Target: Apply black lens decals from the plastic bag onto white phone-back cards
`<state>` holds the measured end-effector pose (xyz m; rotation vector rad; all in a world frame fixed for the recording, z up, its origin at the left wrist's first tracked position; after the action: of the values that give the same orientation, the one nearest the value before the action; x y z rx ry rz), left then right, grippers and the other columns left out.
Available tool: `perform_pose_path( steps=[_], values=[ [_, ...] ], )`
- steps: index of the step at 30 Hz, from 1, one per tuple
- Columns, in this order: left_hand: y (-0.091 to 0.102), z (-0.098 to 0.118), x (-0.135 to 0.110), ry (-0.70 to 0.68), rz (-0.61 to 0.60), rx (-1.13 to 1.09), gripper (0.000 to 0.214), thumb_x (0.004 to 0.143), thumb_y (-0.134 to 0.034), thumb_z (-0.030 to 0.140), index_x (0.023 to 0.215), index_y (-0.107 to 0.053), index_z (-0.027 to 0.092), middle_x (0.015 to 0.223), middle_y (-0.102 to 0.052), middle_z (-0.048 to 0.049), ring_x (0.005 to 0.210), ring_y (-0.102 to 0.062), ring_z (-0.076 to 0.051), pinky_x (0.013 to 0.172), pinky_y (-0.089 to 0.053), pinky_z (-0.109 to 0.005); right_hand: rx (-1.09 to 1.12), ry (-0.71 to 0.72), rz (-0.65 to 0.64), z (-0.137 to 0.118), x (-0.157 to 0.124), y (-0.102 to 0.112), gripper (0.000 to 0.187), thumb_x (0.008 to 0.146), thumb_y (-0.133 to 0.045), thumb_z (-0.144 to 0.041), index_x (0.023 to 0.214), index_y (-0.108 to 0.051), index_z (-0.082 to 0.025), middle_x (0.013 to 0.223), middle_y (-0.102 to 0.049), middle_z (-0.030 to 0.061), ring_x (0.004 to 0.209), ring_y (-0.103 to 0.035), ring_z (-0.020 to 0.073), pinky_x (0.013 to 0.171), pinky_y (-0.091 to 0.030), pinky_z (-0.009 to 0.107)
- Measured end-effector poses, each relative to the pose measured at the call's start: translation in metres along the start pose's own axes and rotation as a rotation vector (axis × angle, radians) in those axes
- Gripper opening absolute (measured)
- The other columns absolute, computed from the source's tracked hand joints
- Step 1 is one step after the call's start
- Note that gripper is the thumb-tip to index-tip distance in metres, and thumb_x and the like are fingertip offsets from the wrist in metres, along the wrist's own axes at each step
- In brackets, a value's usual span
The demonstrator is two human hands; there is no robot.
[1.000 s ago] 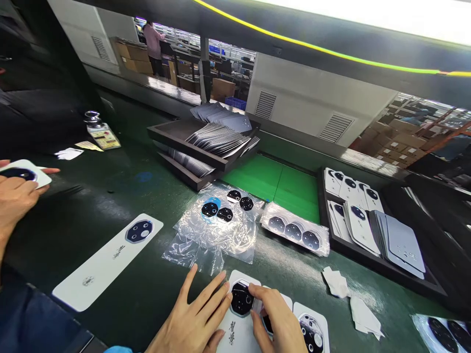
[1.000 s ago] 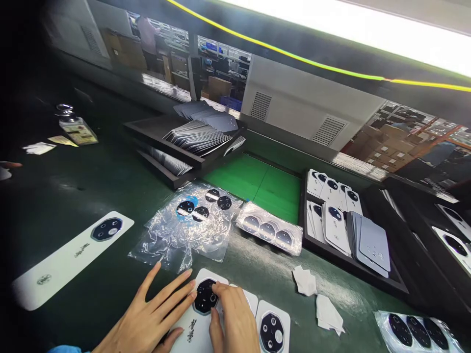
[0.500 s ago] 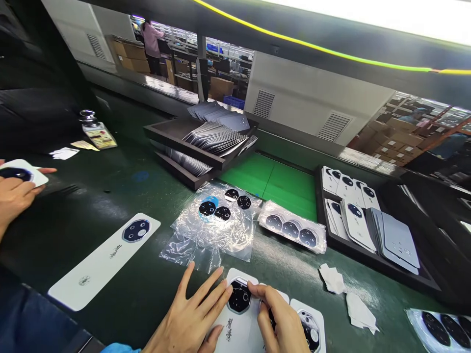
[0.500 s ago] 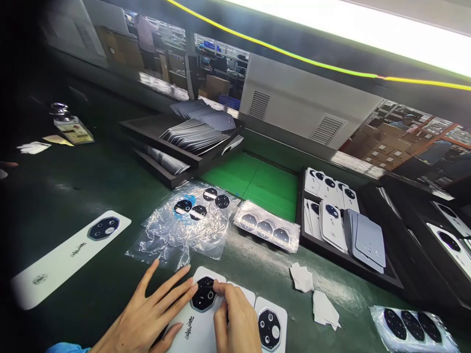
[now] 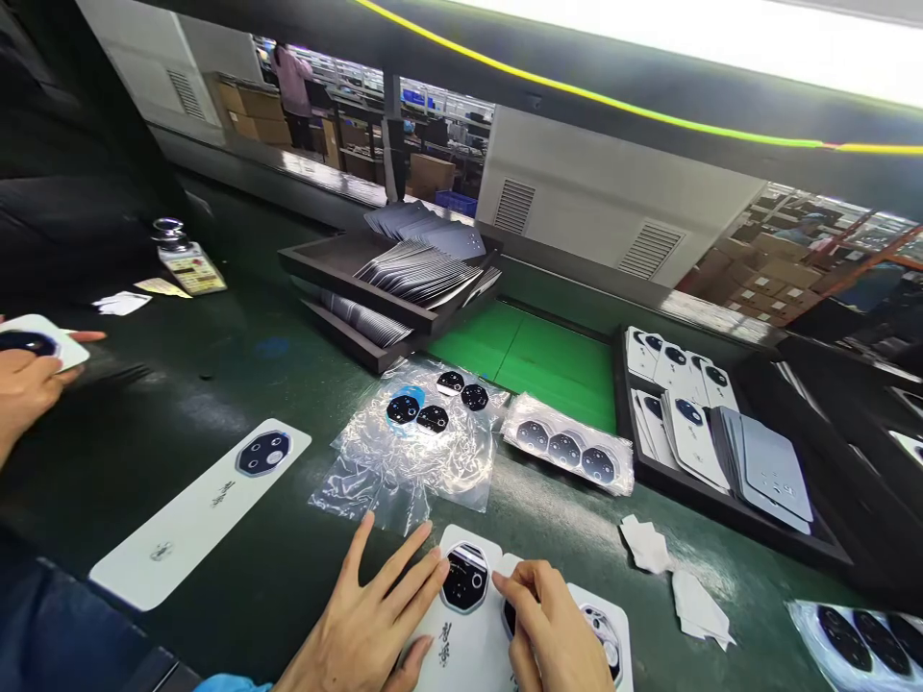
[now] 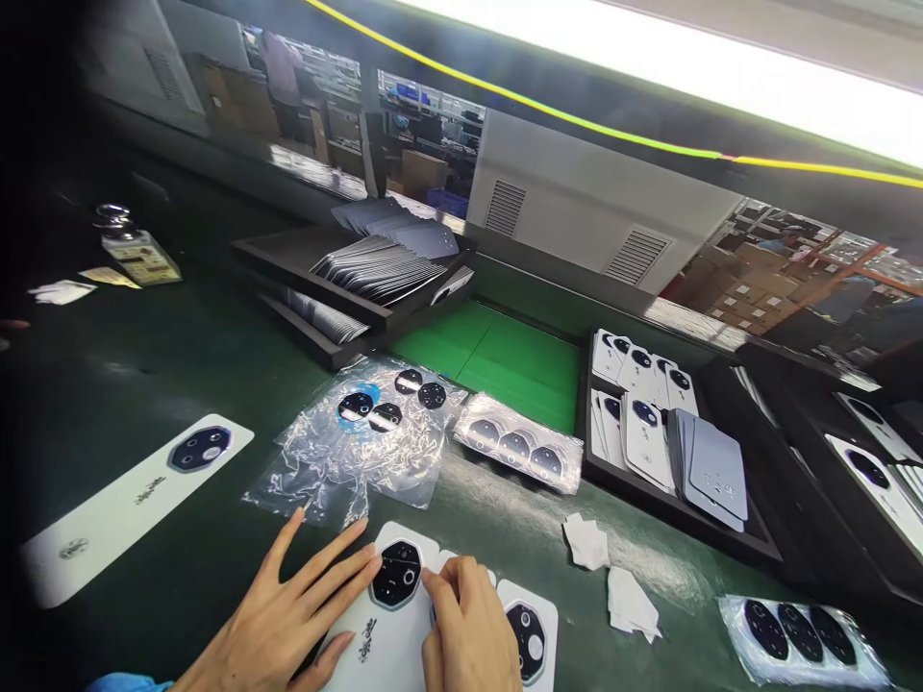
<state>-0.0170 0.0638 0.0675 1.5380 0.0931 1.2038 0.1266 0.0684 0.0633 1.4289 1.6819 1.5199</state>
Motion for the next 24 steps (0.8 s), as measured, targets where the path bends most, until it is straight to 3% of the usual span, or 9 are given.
perform_pose_path(
  steps=[3, 6, 12, 17, 21, 24],
  values=[
    [0.002, 0.000, -0.001, 0.004, 0.018, -0.018, 0.034, 0.100, -0.045, 0.037, 0.118, -0.066, 0.018, 0.119, -0.070, 0.0007, 0.125, -0.053, -0.019, 0.123, -0.004, -0.047, -0.131, 0.121, -0.022, -0.004, -0.006, -0.009, 0.068, 0.061, -0.040, 0.002, 0.124, -0.050, -0.020, 0.093, -0.058, 0.0059, 0.076, -0.059, 0.0179, 0.063, -0.052, 0.025],
    [0.003, 0.000, -0.001, 0.011, 0.034, -0.027, 0.034, 0.100, -0.045, 0.038, 0.117, -0.066, 0.017, 0.118, -0.070, 0.0005, 0.124, -0.053, -0.021, 0.123, -0.006, -0.047, -0.240, 0.201, -0.019, -0.006, -0.008, -0.014, 0.073, 0.060, -0.043, 0.002, 0.130, -0.049, -0.017, 0.090, -0.058, 0.0064, 0.073, -0.057, 0.0183, 0.060, -0.049, 0.026],
    [0.002, 0.002, 0.001, 0.002, 0.019, 0.009, 0.033, 0.099, -0.046, 0.038, 0.115, -0.068, 0.019, 0.117, -0.071, 0.0008, 0.121, -0.056, -0.021, 0.122, -0.004, -0.046, -0.449, 0.334, 0.014, -0.019, -0.012, -0.019, 0.041, 0.089, -0.038, -0.009, 0.125, -0.057, -0.016, 0.087, -0.061, 0.0084, 0.075, -0.057, 0.0198, 0.060, -0.044, 0.028],
    [0.001, 0.005, -0.001, 0.000, 0.022, -0.019, 0.031, 0.098, -0.049, 0.032, 0.117, -0.066, 0.016, 0.117, -0.070, -0.0040, 0.124, -0.054, -0.023, 0.121, -0.009, -0.050, -0.478, 0.304, -0.016, -0.029, -0.019, -0.027, 0.049, 0.095, -0.018, -0.006, 0.121, -0.060, -0.011, 0.089, -0.066, 0.0118, 0.082, -0.060, 0.0218, 0.065, -0.044, 0.034],
    [-0.002, 0.009, -0.005, -0.083, 0.030, -0.023, 0.028, 0.099, -0.046, 0.030, 0.116, -0.067, 0.024, 0.119, -0.068, -0.0079, 0.136, -0.040, -0.025, 0.118, -0.008, -0.057, -0.370, 0.323, 0.113, -0.033, -0.016, -0.011, 0.047, 0.100, -0.017, -0.011, 0.114, -0.062, -0.015, 0.083, -0.067, 0.0065, 0.076, -0.061, 0.0176, 0.061, -0.041, 0.031],
    [-0.004, 0.010, -0.004, -0.142, -0.001, 0.019, 0.028, 0.099, -0.045, 0.034, 0.118, -0.066, 0.030, 0.119, -0.067, -0.0035, 0.138, -0.036, -0.024, 0.118, -0.003, -0.058, -0.282, 0.381, 0.293, -0.036, -0.015, 0.008, 0.045, 0.103, -0.021, -0.016, 0.101, -0.066, -0.018, 0.079, -0.068, 0.0024, 0.070, -0.060, 0.0135, 0.056, -0.039, 0.026]
  ],
)
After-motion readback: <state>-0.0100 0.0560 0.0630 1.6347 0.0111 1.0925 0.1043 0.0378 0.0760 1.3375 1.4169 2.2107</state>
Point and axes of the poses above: each hand's wrist, its own x-axis towards the middle knuckle, its own y-axis out of the back of the hand, z = x × y, the point moved 9 cm from there along x, towards the middle knuckle
